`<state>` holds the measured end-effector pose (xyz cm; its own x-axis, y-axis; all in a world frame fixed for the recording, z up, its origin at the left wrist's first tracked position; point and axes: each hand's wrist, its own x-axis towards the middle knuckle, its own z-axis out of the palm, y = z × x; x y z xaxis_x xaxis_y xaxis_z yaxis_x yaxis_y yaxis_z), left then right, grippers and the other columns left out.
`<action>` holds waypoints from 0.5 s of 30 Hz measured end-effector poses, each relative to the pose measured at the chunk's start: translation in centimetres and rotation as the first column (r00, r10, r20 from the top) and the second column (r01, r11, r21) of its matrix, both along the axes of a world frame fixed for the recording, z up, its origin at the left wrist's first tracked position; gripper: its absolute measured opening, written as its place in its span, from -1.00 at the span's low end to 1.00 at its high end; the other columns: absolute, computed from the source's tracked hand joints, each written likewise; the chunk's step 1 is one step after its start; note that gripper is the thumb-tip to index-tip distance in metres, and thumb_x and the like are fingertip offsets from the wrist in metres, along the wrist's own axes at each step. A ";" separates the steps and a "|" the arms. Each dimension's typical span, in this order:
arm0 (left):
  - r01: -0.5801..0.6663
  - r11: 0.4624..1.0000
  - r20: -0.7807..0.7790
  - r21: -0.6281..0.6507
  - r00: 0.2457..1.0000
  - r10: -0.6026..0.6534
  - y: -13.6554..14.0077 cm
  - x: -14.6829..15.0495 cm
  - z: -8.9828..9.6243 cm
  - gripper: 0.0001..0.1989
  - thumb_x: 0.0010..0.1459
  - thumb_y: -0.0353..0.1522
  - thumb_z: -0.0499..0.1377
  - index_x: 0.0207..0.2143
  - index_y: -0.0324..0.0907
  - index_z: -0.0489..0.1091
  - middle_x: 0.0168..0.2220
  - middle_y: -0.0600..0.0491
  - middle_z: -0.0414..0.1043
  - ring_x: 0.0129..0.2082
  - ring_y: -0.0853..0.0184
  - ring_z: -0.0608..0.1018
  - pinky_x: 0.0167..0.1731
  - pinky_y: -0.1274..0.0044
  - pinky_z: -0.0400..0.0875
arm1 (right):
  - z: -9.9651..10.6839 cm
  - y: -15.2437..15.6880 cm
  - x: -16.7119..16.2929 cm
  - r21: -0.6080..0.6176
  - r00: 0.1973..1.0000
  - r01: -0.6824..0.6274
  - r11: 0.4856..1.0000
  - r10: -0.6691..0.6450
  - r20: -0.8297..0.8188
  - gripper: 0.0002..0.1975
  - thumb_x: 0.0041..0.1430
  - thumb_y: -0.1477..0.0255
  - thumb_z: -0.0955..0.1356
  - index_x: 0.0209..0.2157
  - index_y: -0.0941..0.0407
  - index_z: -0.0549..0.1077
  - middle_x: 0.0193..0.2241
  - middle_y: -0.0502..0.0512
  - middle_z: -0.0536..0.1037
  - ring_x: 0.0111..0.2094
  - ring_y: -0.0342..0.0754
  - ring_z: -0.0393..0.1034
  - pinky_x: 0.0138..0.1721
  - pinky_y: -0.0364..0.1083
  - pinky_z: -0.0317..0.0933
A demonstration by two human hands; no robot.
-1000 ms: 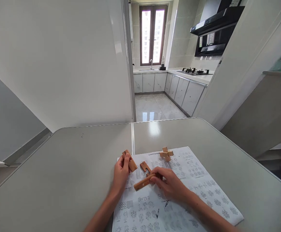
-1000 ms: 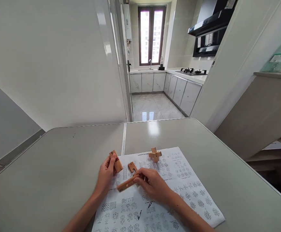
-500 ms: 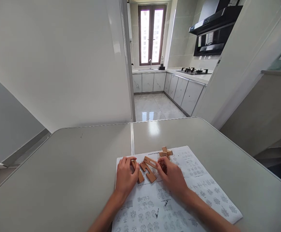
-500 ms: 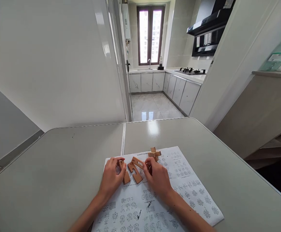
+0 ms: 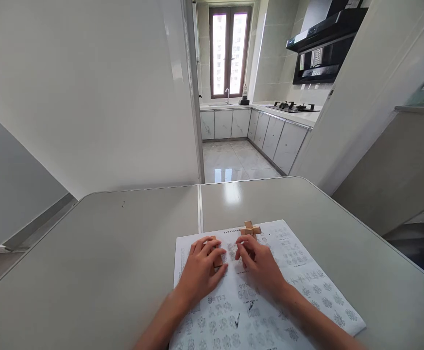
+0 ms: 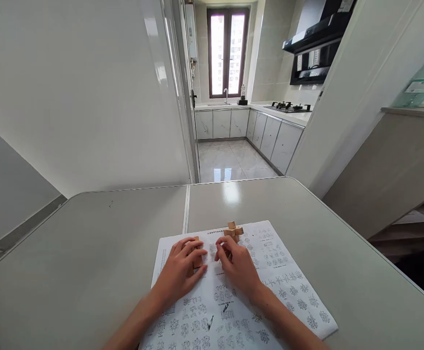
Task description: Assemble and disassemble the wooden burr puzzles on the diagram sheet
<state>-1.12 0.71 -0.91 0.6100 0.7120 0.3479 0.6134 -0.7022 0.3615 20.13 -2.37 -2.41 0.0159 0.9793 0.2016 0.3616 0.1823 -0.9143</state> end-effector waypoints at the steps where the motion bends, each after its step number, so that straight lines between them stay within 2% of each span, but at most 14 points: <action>1: -0.071 0.997 0.007 0.020 0.997 0.071 0.2 -0.1 -0.3 -0.80 0.29 -0.34 0.23 -0.03 -0.03 0.48 0.13 0.01 0.48 0.25 0.06 0.38 0.21 0.16 0.31 | 0.0 0.0 0.1 0.002 0.999 0.038 0.999 -0.038 -0.004 -0.74 0.45 0.16 0.23 -0.18 0.04 0.39 -0.48 0.00 0.58 -0.57 -0.07 0.32 -0.46 -0.10 0.23; 5: -0.328 0.939 0.027 0.104 0.945 0.327 0.7 -0.6 -1.1 -0.84 0.34 -0.41 0.13 -0.09 -0.08 0.47 0.05 -0.03 0.51 0.16 0.03 0.43 0.16 0.11 0.32 | 0.0 0.2 0.4 -0.020 0.987 0.154 0.988 -0.155 -0.039 -0.66 0.43 0.12 0.25 0.03 0.05 0.36 -0.48 -0.01 0.56 -0.54 -0.04 0.37 -0.46 -0.09 0.28; 7: -0.405 0.904 0.030 0.138 0.914 0.405 0.8 -0.8 -1.1 -0.82 0.35 -0.43 0.10 -0.09 -0.09 0.46 0.04 -0.05 0.51 0.12 0.03 0.45 0.15 0.10 0.31 | 0.1 0.2 0.5 -0.048 0.983 0.173 0.984 -0.176 -0.059 -0.56 0.42 0.11 0.25 0.17 0.05 0.30 -0.46 -0.01 0.57 -0.56 -0.04 0.38 -0.46 -0.07 0.30; 10: -0.400 0.900 0.030 0.172 0.916 0.401 0.6 -0.8 -0.8 -0.80 0.34 -0.44 0.10 -0.05 -0.09 0.44 0.06 -0.06 0.50 0.15 0.02 0.43 0.15 0.11 0.30 | 0.2 0.3 0.6 -0.117 0.982 0.162 0.980 -0.172 -0.082 -0.48 0.40 0.07 0.24 0.25 0.04 0.26 -0.42 0.00 0.58 -0.60 -0.04 0.39 -0.46 -0.04 0.34; 15: -0.344 0.917 0.053 0.200 0.939 0.341 0.3 -0.4 -0.6 -0.81 0.29 -0.44 0.16 -0.06 -0.09 0.43 0.03 -0.06 0.52 0.16 0.01 0.43 0.13 0.12 0.30 | 0.1 0.5 0.8 -0.152 0.983 0.156 0.976 -0.168 -0.069 -0.54 0.38 0.06 0.27 0.15 0.03 0.34 -0.29 0.09 0.63 -0.54 -0.03 0.44 -0.39 -0.01 0.36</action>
